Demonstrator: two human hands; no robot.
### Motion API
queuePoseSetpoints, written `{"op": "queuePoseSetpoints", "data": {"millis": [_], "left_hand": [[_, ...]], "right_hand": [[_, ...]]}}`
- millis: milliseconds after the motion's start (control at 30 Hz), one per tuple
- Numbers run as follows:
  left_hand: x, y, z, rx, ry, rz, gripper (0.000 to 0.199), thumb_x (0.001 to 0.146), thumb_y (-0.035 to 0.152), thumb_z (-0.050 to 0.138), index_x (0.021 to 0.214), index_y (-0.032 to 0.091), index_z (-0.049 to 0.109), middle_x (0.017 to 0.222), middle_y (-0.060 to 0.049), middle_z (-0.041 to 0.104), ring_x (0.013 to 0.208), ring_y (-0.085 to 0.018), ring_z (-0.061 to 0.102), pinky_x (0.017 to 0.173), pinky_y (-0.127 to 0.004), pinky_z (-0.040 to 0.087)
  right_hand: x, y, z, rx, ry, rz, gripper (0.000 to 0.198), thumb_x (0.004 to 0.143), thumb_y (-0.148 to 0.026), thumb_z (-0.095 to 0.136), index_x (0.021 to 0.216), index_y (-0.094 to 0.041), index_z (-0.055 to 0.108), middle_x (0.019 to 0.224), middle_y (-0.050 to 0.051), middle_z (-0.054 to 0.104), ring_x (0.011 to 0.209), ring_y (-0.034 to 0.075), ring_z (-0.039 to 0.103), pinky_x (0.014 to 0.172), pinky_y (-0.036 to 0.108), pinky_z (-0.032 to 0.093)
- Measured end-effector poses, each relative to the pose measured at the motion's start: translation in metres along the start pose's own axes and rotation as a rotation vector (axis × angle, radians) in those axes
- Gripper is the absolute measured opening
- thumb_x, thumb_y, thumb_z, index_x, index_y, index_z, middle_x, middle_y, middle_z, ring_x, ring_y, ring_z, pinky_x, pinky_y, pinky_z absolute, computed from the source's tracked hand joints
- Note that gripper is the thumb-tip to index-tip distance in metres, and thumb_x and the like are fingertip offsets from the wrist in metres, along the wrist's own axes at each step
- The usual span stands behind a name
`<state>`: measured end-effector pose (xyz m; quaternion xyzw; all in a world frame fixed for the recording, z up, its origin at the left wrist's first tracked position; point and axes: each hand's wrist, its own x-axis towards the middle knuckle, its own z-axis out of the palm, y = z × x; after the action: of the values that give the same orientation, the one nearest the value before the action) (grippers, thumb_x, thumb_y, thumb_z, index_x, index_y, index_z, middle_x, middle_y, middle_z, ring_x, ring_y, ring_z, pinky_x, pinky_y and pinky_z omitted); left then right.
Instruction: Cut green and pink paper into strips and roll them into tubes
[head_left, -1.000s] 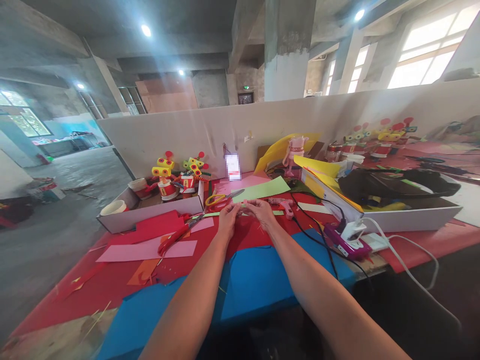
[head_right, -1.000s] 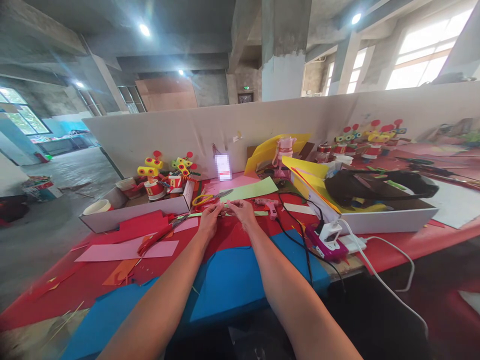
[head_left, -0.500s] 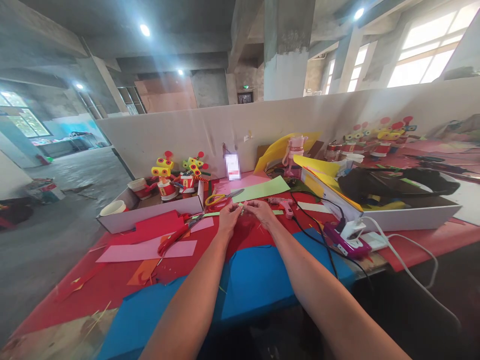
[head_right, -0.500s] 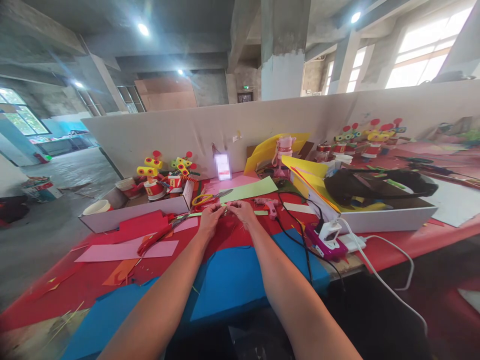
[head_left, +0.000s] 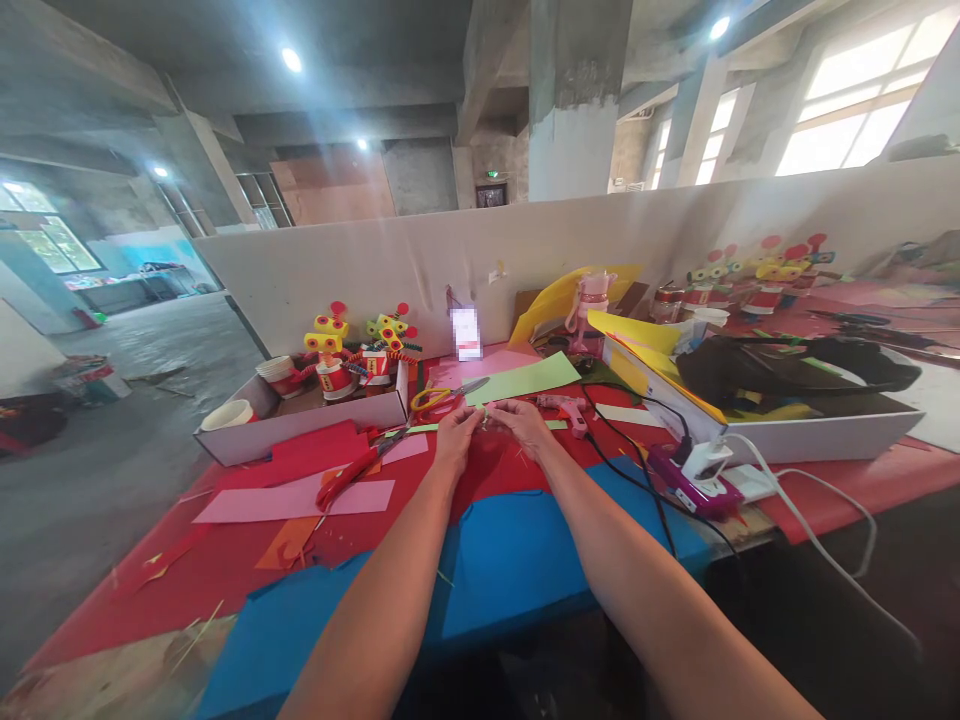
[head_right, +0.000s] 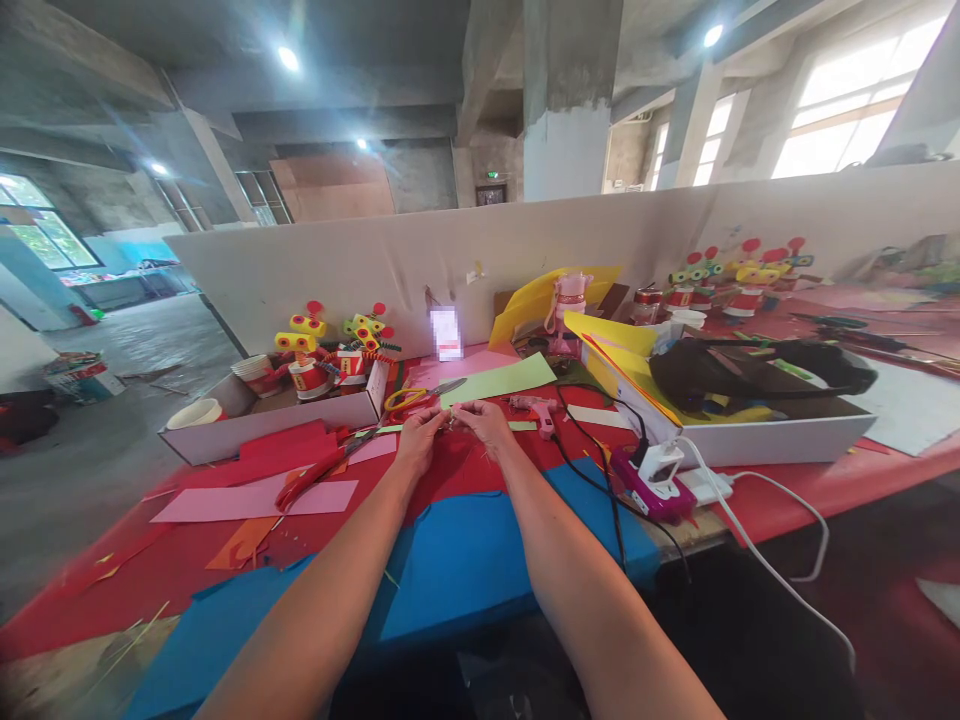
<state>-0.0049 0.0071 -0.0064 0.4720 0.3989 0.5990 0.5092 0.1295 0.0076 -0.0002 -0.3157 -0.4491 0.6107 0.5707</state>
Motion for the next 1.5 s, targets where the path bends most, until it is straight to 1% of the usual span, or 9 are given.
{"op": "queuePoseSetpoints", "data": {"millis": [200, 367, 567, 767, 833, 933, 1033, 1200, 1500], "left_hand": [[-0.003, 0.003, 0.003, -0.007, -0.005, -0.016, 0.035, 0.056, 0.043, 0.082, 0.072, 0.014, 0.070, 0.063, 0.000, 0.064, 0.057, -0.010, 0.053, 0.055, -0.022, 0.039], [-0.002, 0.003, 0.003, 0.010, 0.024, -0.020, 0.036, 0.055, 0.042, 0.081, 0.074, 0.014, 0.070, 0.063, -0.001, 0.063, 0.057, -0.011, 0.053, 0.056, -0.023, 0.040], [0.002, -0.002, -0.001, 0.078, 0.024, 0.010, 0.030, 0.057, 0.040, 0.079, 0.069, 0.014, 0.069, 0.060, 0.002, 0.059, 0.055, -0.009, 0.047, 0.056, -0.022, 0.038], [0.004, -0.005, -0.004, 0.136, 0.052, 0.029, 0.028, 0.058, 0.039, 0.079, 0.063, 0.014, 0.066, 0.055, 0.003, 0.055, 0.053, -0.009, 0.044, 0.053, -0.022, 0.033], [0.005, -0.005, -0.004, 0.134, 0.057, 0.026, 0.029, 0.059, 0.040, 0.078, 0.063, 0.014, 0.066, 0.054, 0.003, 0.054, 0.052, -0.008, 0.044, 0.052, -0.022, 0.032], [0.004, -0.004, -0.003, 0.106, 0.044, 0.019, 0.030, 0.058, 0.042, 0.078, 0.065, 0.015, 0.066, 0.055, 0.002, 0.055, 0.053, -0.008, 0.045, 0.052, -0.021, 0.033], [0.001, 0.000, -0.001, 0.059, 0.013, 0.004, 0.031, 0.056, 0.041, 0.081, 0.065, 0.014, 0.067, 0.055, 0.002, 0.056, 0.053, -0.008, 0.046, 0.052, -0.021, 0.035], [-0.004, 0.006, 0.004, 0.024, 0.007, -0.022, 0.031, 0.054, 0.039, 0.082, 0.065, 0.014, 0.067, 0.056, 0.001, 0.058, 0.052, -0.008, 0.048, 0.052, -0.021, 0.038], [0.000, 0.000, 0.001, 0.066, 0.022, 0.000, 0.029, 0.055, 0.039, 0.080, 0.066, 0.014, 0.068, 0.056, 0.002, 0.057, 0.052, -0.008, 0.046, 0.050, -0.020, 0.034]], "right_hand": [[0.002, 0.004, 0.003, -0.029, 0.080, -0.063, 0.032, 0.051, -0.040, 0.081, 0.069, -0.018, 0.066, 0.061, -0.001, 0.068, 0.061, 0.016, 0.064, 0.068, 0.031, 0.053], [0.001, 0.004, 0.004, -0.031, 0.073, -0.057, 0.032, 0.052, -0.040, 0.080, 0.069, -0.018, 0.064, 0.062, 0.000, 0.068, 0.059, 0.016, 0.063, 0.067, 0.032, 0.054], [0.003, 0.004, 0.003, -0.228, 0.142, -0.152, 0.026, 0.060, -0.042, 0.072, 0.065, -0.019, 0.062, 0.058, -0.001, 0.064, 0.054, 0.015, 0.060, 0.062, 0.030, 0.053], [0.005, 0.009, 0.004, -0.443, 0.180, -0.234, 0.022, 0.066, -0.041, 0.067, 0.065, -0.019, 0.063, 0.059, 0.001, 0.065, 0.055, 0.017, 0.062, 0.056, 0.028, 0.050], [0.005, 0.009, 0.003, -0.372, 0.172, -0.202, 0.023, 0.067, -0.043, 0.066, 0.067, -0.020, 0.064, 0.060, 0.000, 0.065, 0.055, 0.016, 0.061, 0.057, 0.028, 0.050], [0.006, 0.009, 0.001, -0.092, 0.141, -0.064, 0.027, 0.069, -0.046, 0.066, 0.071, -0.020, 0.064, 0.064, -0.001, 0.066, 0.055, 0.013, 0.059, 0.060, 0.027, 0.051], [0.006, 0.010, 0.000, 0.049, 0.096, 0.037, 0.031, 0.060, -0.044, 0.076, 0.072, -0.019, 0.063, 0.066, -0.002, 0.066, 0.055, 0.011, 0.058, 0.063, 0.028, 0.052], [0.002, 0.010, 0.000, 0.148, -0.001, 0.067, 0.042, 0.048, -0.042, 0.085, 0.074, -0.018, 0.063, 0.070, -0.002, 0.068, 0.061, 0.010, 0.061, 0.071, 0.027, 0.052], [-0.003, 0.003, 0.002, 0.125, -0.012, 0.067, 0.045, 0.046, -0.044, 0.087, 0.075, -0.018, 0.064, 0.070, -0.002, 0.069, 0.062, 0.010, 0.062, 0.074, 0.029, 0.052]]}}
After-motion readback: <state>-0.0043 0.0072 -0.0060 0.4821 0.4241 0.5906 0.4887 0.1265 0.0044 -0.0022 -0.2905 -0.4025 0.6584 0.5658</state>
